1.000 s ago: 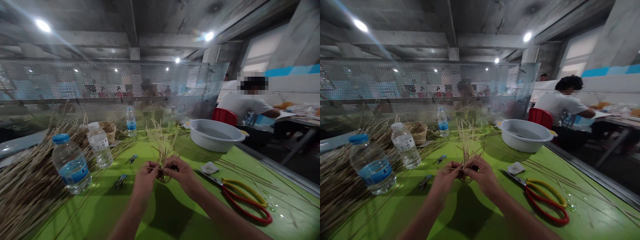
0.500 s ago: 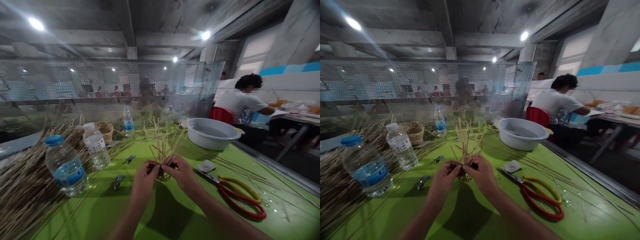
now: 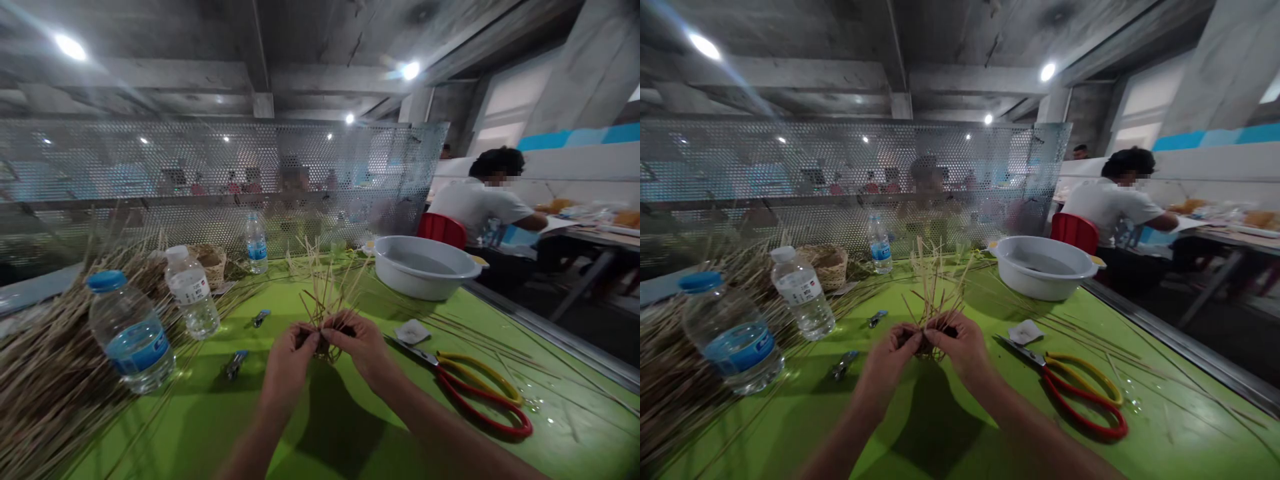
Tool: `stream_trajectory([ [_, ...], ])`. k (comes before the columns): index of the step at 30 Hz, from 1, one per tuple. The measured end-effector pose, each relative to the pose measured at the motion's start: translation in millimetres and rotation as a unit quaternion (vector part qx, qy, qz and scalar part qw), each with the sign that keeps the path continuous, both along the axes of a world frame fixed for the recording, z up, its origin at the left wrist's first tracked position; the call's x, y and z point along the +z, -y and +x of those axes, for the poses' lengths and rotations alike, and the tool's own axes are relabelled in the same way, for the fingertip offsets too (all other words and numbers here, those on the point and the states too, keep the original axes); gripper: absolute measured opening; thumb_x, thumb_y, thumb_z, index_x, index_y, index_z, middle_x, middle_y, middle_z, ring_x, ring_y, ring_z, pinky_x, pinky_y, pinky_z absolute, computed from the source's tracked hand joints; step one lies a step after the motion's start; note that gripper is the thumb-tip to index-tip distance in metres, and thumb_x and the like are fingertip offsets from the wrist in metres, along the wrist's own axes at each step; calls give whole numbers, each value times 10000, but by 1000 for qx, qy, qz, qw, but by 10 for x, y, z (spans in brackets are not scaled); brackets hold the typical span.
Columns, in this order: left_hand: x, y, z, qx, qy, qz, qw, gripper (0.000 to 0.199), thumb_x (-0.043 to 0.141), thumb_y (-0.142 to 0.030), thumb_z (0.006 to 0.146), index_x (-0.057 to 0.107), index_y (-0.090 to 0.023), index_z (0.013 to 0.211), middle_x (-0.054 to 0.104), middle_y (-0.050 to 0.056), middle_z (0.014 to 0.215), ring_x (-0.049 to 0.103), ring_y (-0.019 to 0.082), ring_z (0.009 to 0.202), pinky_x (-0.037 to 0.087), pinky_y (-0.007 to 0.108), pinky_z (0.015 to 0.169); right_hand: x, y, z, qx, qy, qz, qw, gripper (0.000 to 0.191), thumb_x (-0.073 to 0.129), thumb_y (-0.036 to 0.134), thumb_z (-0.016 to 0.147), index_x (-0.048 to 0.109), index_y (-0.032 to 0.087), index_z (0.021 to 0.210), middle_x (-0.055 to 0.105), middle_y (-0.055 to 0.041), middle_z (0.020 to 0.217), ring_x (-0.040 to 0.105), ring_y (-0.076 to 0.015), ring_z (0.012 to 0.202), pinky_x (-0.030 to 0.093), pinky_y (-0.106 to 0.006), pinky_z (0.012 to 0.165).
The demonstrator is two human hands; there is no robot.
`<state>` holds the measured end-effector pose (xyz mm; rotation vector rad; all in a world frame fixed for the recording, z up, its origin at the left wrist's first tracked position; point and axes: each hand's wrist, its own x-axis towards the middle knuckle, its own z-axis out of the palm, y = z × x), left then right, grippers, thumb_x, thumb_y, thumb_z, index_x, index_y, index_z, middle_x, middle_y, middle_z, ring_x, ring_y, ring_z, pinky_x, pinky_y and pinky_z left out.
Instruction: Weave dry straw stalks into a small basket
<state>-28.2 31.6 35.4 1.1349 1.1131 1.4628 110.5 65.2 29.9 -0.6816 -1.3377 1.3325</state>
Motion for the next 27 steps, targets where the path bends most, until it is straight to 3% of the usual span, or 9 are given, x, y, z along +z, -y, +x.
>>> stream_trajectory([
  [8, 14, 11, 1, 21, -1, 1, 1000, 249, 721, -385, 690, 652, -159, 770, 661, 35, 724, 598, 195, 712, 481, 321, 702, -3, -12, 20, -54, 30, 25, 998, 156, 724, 320, 711, 646, 188, 743, 606, 6, 705, 542, -151, 676, 440, -282, 646],
  [19, -27, -22, -26, 19, -31, 38, 999, 185, 675, -339, 731, 639, -167, 791, 651, 23, 735, 594, 185, 720, 477, 304, 692, 6, -14, 23, 25, 52, 13, 998, 213, 749, 361, 711, 678, 180, 795, 658, -13, 708, 599, -170, 670, 467, -309, 655],
  [27, 99, 32, 4, 30, 1, 17, 999, 190, 705, -342, 699, 627, -169, 710, 627, 1, 652, 580, 161, 650, 481, 281, 649, -46, -42, 28, -42, 61, 27, 997, 196, 737, 349, 709, 642, 179, 696, 616, -6, 658, 563, -161, 631, 443, -297, 613],
])
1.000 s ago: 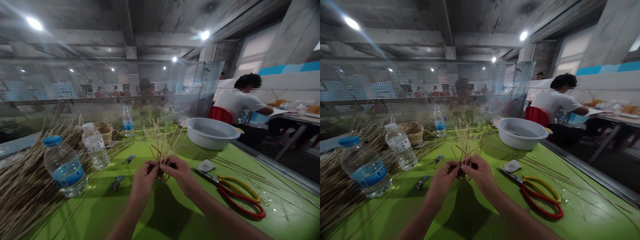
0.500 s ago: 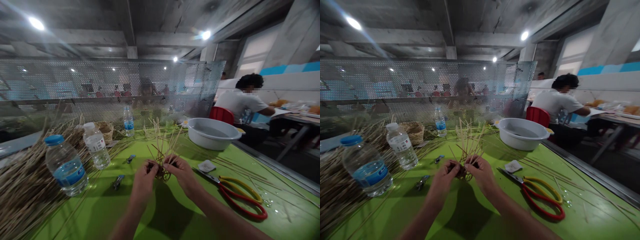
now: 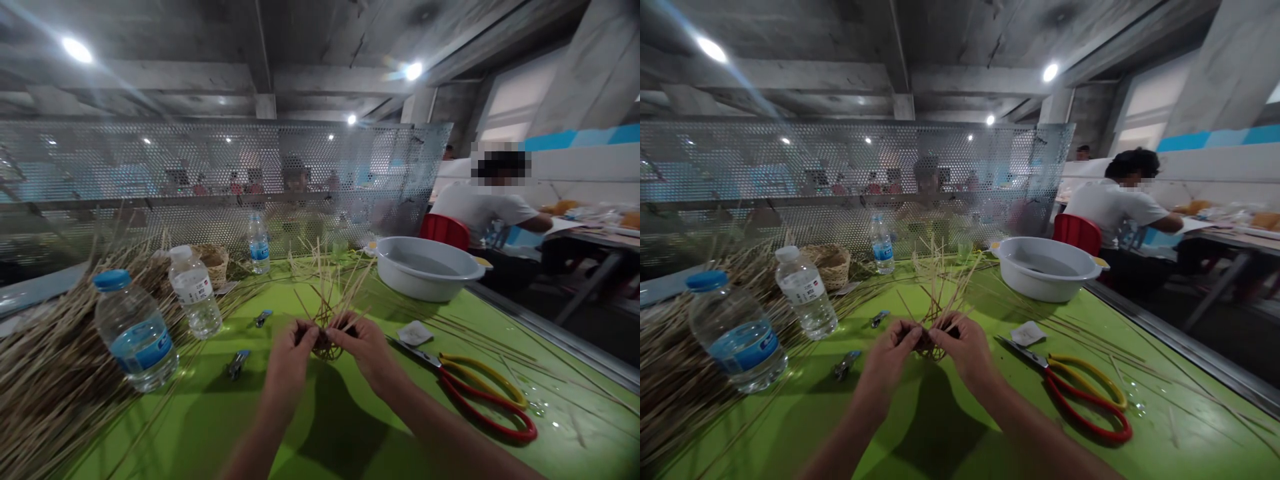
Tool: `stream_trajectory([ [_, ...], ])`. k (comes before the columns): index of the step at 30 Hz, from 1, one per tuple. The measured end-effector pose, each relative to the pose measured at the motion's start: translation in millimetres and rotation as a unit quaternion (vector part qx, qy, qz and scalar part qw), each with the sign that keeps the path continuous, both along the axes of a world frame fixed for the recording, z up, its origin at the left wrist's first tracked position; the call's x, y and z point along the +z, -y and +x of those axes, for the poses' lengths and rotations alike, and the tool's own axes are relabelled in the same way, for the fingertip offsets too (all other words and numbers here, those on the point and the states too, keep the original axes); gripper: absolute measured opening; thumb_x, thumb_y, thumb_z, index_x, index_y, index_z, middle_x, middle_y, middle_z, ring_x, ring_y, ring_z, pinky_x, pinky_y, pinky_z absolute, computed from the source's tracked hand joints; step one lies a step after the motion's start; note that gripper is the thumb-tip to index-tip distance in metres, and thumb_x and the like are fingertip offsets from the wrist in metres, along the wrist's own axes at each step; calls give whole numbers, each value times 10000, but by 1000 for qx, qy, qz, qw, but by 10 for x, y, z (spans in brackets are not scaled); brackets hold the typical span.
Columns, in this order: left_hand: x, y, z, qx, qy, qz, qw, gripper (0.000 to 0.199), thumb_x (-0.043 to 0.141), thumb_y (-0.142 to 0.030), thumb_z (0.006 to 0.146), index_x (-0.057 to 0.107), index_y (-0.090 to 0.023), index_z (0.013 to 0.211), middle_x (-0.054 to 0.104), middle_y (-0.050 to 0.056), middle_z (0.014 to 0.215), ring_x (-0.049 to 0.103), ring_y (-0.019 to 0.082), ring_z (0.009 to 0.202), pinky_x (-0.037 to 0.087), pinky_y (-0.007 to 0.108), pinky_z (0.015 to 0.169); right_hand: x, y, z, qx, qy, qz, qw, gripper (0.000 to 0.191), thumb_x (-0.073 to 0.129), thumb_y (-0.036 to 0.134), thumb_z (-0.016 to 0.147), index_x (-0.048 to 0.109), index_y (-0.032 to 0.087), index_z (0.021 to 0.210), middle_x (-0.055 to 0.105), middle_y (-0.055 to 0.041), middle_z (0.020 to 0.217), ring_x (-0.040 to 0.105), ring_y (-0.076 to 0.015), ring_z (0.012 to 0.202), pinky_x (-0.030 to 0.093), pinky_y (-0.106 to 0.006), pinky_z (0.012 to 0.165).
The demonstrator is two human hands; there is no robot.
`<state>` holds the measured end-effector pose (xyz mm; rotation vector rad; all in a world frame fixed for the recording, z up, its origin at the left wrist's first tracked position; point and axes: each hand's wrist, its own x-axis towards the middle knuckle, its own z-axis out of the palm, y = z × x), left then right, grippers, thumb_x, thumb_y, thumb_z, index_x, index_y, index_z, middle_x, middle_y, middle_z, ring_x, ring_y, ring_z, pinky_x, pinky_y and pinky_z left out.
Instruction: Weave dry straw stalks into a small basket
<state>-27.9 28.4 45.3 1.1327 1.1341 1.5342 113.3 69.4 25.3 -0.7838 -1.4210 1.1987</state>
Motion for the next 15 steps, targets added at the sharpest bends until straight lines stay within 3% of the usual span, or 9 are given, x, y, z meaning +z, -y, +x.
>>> stream_trajectory([
  [7, -41, -23, 16, -15, 39, 1, 999, 193, 758, -270, 639, 642, -154, 742, 660, 4, 693, 607, 149, 683, 497, 272, 690, 17, 16, -1, -24, -7, -11, 1000, 212, 712, 365, 711, 602, 184, 694, 594, 1, 636, 552, -162, 600, 450, -295, 579],
  [15, -83, -26, 30, -17, -9, 17, 1000, 161, 722, -269, 688, 686, -153, 792, 709, 40, 764, 633, 167, 734, 505, 285, 718, 54, 47, 11, -22, 1, -10, 1000, 137, 698, 297, 713, 636, 180, 680, 602, 4, 628, 542, -149, 594, 444, -280, 576],
])
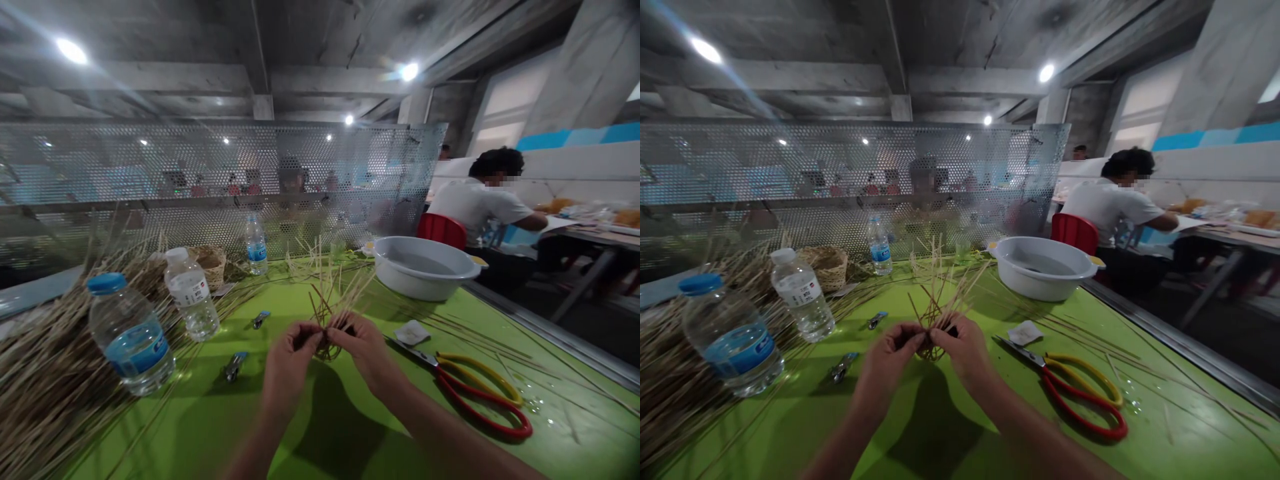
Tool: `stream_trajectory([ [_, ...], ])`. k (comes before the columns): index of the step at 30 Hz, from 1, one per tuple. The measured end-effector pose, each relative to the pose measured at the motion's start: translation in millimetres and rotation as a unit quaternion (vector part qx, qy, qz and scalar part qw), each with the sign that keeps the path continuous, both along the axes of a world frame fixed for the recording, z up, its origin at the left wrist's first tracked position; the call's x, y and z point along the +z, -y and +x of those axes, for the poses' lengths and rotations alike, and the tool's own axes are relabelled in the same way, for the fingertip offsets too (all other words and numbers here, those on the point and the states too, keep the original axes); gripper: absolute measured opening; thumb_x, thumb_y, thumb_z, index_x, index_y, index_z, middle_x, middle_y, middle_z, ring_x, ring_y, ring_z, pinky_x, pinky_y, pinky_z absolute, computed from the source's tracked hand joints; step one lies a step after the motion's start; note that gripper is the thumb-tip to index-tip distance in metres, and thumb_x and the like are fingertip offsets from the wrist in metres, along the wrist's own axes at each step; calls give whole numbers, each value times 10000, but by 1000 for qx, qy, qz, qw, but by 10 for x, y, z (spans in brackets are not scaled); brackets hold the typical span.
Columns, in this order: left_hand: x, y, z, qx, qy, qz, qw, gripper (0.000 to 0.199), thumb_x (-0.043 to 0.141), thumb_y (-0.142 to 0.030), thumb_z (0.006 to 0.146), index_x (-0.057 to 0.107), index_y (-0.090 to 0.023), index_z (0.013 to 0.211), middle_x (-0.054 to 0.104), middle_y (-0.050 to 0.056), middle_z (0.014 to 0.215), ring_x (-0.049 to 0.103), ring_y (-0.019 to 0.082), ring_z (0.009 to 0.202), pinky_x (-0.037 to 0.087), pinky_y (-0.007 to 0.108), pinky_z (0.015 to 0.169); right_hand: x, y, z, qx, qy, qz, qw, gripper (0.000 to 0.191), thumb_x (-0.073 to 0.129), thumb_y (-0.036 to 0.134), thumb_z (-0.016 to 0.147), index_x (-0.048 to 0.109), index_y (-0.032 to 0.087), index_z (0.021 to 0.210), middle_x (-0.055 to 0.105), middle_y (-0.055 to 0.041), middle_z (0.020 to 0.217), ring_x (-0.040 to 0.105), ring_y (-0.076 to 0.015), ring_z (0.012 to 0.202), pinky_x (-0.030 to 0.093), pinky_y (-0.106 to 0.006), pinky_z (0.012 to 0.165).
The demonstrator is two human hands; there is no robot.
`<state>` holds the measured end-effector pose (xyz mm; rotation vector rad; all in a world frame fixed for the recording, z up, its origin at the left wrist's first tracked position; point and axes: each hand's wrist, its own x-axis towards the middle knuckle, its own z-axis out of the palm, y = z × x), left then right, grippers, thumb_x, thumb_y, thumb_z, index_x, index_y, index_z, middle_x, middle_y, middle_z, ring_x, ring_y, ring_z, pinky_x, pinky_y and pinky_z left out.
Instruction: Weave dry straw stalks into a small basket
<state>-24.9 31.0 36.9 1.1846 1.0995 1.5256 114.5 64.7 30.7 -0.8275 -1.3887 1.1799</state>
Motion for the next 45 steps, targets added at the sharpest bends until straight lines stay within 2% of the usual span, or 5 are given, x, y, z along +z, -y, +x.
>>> stream_trajectory([
  [5, 18, -23, -51, 63, 8, -2, 998, 266, 784, -291, 613, 570, -183, 727, 612, -28, 627, 595, 145, 606, 492, 265, 605, 42, 29, -11, 71, -41, -5, 997, 161, 744, 327, 717, 668, 185, 711, 636, -7, 660, 574, -156, 630, 463, -292, 620],
  [8, 49, -9, -63, 33, 26, -25, 999, 333, 785, -334, 620, 607, -179, 855, 642, -15, 653, 618, 168, 646, 505, 289, 641, 71, 40, -5, 93, -48, -15, 994, 189, 750, 361, 725, 687, 182, 718, 643, -14, 683, 575, -164, 660, 460, -300, 646],
  [29, 169, 79, -120, -29, -17, -53, 998, 285, 671, -462, 752, 650, -180, 785, 654, 25, 755, 604, 185, 756, 479, 294, 730, -53, -92, 20, 45, 33, 26, 998, 257, 764, 420, 703, 656, 189, 736, 635, -6, 659, 566, -162, 629, 437, -300, 618],
  [35, 217, -10, -453, 73, -51, -48, 995, 334, 688, -486, 745, 684, -177, 873, 713, 72, 886, 639, 215, 873, 468, 306, 773, 111, -50, 81, 83, 23, -10, 996, 278, 777, 441, 687, 655, 198, 747, 605, 8, 678, 534, -158, 657, 425, -289, 644],
  [45, 46, -7, -347, -91, 102, -125, 983, 348, 634, -393, 831, 685, -209, 1122, 708, 100, 1155, 660, 219, 995, 512, 318, 843, 185, -20, 121, 183, -22, -74, 980, 264, 821, 392, 659, 674, 185, 735, 604, 10, 698, 516, -145, 686, 412, -271, 698],
])
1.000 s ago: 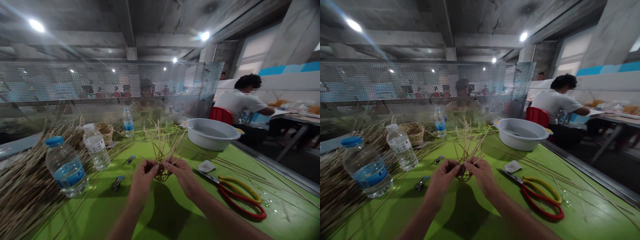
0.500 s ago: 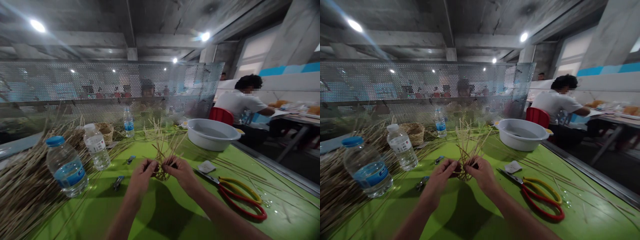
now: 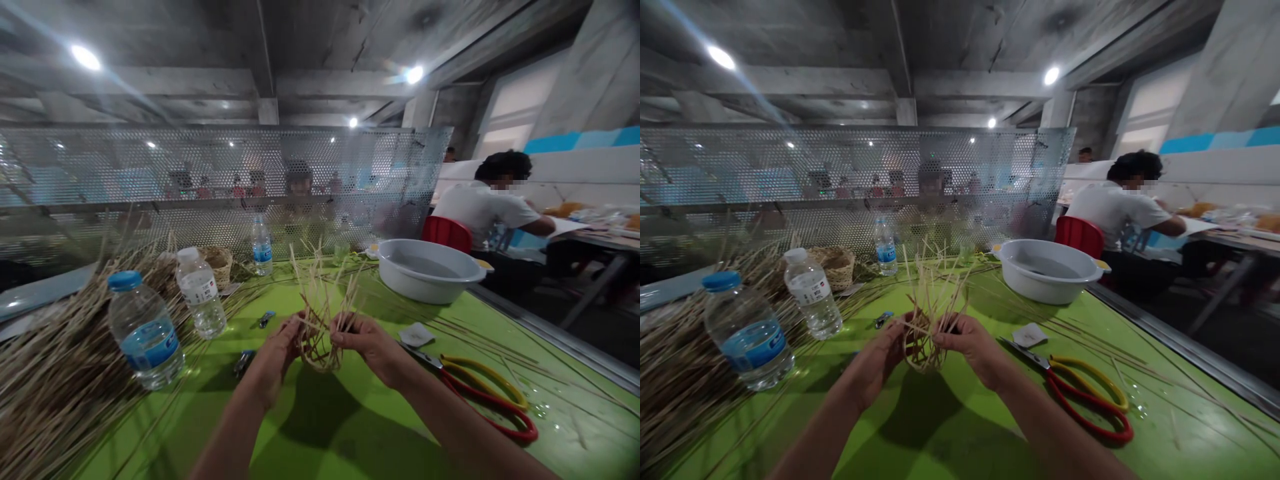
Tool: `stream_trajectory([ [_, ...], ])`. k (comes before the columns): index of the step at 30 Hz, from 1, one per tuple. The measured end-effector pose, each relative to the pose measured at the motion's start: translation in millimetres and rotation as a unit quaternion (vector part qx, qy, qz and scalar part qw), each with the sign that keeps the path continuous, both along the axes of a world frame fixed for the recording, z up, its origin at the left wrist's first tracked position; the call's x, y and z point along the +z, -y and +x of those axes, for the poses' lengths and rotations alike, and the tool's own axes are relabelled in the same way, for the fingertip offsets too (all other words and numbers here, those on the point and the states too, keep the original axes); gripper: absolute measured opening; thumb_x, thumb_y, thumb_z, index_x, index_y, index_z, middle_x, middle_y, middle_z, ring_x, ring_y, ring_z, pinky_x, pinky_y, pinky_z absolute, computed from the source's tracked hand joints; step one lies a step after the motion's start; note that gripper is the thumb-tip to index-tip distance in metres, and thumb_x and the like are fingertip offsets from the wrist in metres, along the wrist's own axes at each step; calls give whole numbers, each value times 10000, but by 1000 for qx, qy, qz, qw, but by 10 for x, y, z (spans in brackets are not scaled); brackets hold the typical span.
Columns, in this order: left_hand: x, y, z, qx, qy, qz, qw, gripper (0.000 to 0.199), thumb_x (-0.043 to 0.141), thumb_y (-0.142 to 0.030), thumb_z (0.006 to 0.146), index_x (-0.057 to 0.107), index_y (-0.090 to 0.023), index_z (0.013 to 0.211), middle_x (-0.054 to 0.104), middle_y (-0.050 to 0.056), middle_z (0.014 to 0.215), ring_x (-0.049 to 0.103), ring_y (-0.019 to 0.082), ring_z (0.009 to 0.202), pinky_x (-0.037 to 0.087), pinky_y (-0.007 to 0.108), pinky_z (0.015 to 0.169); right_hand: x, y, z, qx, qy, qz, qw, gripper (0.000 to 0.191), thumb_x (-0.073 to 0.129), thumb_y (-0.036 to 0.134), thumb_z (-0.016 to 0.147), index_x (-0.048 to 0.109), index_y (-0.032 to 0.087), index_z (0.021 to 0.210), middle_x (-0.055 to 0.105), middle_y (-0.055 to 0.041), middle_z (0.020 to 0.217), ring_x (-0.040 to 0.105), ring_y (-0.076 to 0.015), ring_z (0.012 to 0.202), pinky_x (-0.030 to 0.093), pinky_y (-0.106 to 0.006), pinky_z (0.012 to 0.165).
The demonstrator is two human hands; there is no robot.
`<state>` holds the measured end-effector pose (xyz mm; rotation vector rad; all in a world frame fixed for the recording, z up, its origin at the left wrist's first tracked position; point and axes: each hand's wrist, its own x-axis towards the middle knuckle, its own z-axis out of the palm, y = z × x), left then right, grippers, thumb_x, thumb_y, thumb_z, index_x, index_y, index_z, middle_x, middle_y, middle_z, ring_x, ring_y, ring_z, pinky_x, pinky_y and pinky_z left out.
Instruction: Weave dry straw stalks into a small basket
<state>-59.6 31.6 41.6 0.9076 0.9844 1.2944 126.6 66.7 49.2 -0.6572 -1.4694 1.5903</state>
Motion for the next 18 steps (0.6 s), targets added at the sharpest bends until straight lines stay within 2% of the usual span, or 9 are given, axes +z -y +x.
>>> stream_trajectory([
  [4, -11, 1, 62, -42, 58, -33, 997, 305, 625, -368, 847, 705, -172, 1066, 744, 107, 1050, 696, 224, 918, 547, 309, 788, 20, 20, -2, 24, -11, -13, 1000, 250, 820, 372, 667, 670, 184, 734, 637, -7, 751, 547, -165, 746, 424, -281, 745],
  [7, 37, 25, 83, -68, 84, -51, 993, 336, 636, -367, 843, 691, -166, 1107, 749, 112, 1042, 706, 233, 917, 571, 318, 753, 46, 35, -2, 28, -20, -25, 999, 257, 823, 370, 660, 664, 181, 733, 644, -11, 755, 552, -168, 749, 424, -281, 743],
  [10, 88, 54, 73, -62, 104, -54, 991, 321, 684, -321, 808, 685, -171, 1093, 752, 101, 1041, 713, 228, 903, 589, 318, 722, 68, 42, 2, 22, -31, -31, 999, 248, 818, 363, 664, 660, 182, 723, 630, -3, 729, 540, -159, 717, 417, -275, 719],
  [13, 111, 77, 48, -50, 115, -45, 991, 254, 738, -238, 748, 693, -175, 990, 756, 85, 1023, 715, 217, 912, 586, 275, 704, 60, 32, 7, 6, -42, -33, 999, 232, 813, 344, 675, 663, 178, 736, 622, 4, 720, 531, -147, 696, 405, -267, 695],
  [18, 131, 113, 36, -43, 111, -17, 993, 308, 791, -198, 695, 682, -184, 982, 748, 71, 1023, 703, 201, 943, 564, 250, 768, 2, 3, 11, -19, -61, -33, 997, 206, 796, 319, 707, 678, 174, 793, 629, -1, 747, 540, -144, 711, 413, -265, 699],
])
